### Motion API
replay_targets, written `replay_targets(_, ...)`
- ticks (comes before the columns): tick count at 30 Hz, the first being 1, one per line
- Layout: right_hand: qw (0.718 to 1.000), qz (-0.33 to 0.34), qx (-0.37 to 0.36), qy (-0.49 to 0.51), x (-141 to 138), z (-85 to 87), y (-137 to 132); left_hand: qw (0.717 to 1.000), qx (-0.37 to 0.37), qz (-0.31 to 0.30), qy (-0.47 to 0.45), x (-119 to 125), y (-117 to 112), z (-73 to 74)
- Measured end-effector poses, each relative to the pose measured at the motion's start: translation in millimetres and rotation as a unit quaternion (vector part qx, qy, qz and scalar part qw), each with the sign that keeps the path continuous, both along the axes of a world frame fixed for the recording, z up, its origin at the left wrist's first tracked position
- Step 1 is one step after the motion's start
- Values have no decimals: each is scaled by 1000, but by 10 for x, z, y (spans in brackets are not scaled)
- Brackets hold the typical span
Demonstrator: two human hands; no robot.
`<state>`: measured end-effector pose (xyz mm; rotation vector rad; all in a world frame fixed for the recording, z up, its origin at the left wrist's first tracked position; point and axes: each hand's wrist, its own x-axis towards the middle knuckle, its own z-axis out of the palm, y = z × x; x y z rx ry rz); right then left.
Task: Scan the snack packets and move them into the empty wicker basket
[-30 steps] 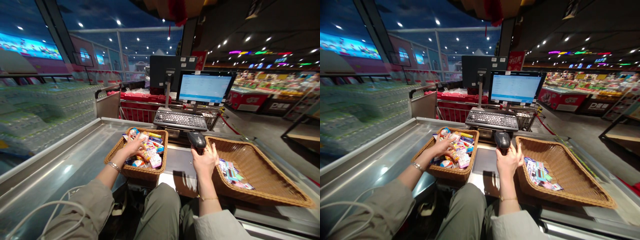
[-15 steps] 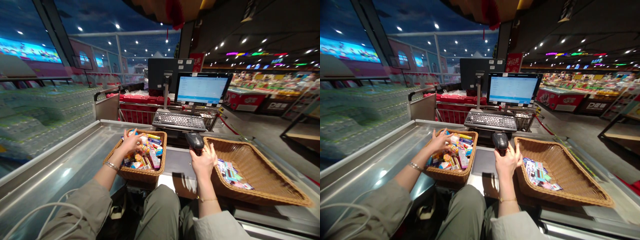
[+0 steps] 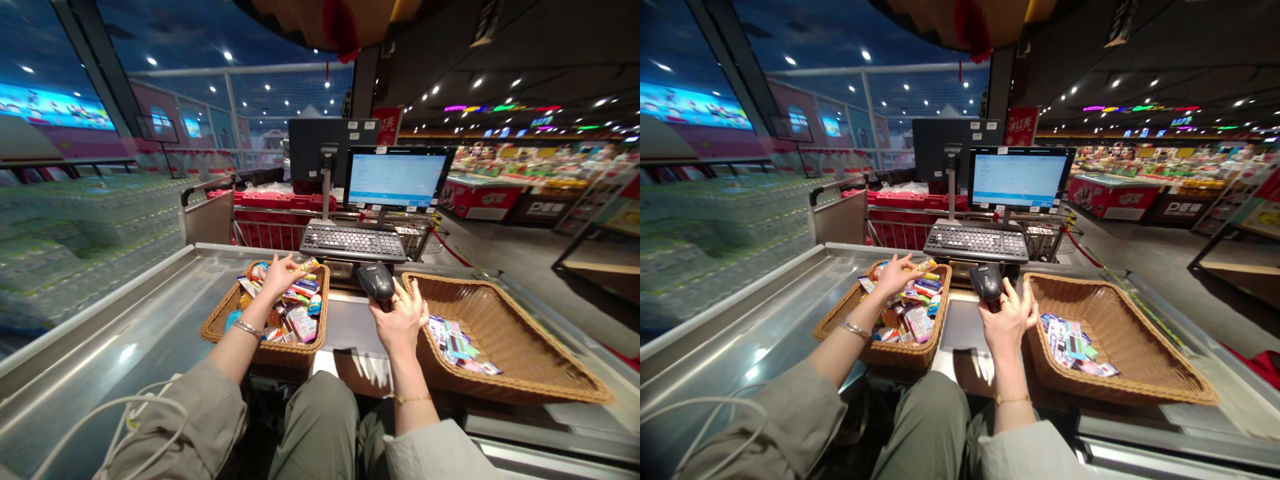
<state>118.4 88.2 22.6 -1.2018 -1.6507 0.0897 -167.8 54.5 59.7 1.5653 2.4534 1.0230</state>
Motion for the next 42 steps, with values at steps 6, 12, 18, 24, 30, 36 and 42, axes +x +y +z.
replay_targets(6, 997, 35, 22, -60, 45, 32, -22, 1000, 12, -12, -22, 270, 197, -2)
replay_targets(12, 994, 46, 44, -85, 51, 47, -62, 997, 24, -8, -76, 568, 322, 23)
replay_targets(18, 994, 51, 37, -94, 63, 67, -69, 995, 35, -16, -93, 704, 415, -2)
replay_targets(24, 993, 62, 30, -95, 81, 98, -89, 994, 48, -37, -93, 762, 437, 37)
replay_targets(30, 992, 72, 35, -94, 101, 96, -85, 995, 27, -28, -93, 830, 425, 95)
replay_targets(36, 991, 78, 37, -98, 109, 112, -85, 996, 15, -27, -81, 851, 422, 119)
replay_targets(42, 996, 38, 36, -67, 146, 84, -53, 997, 34, -39, -64, 891, 423, 140)
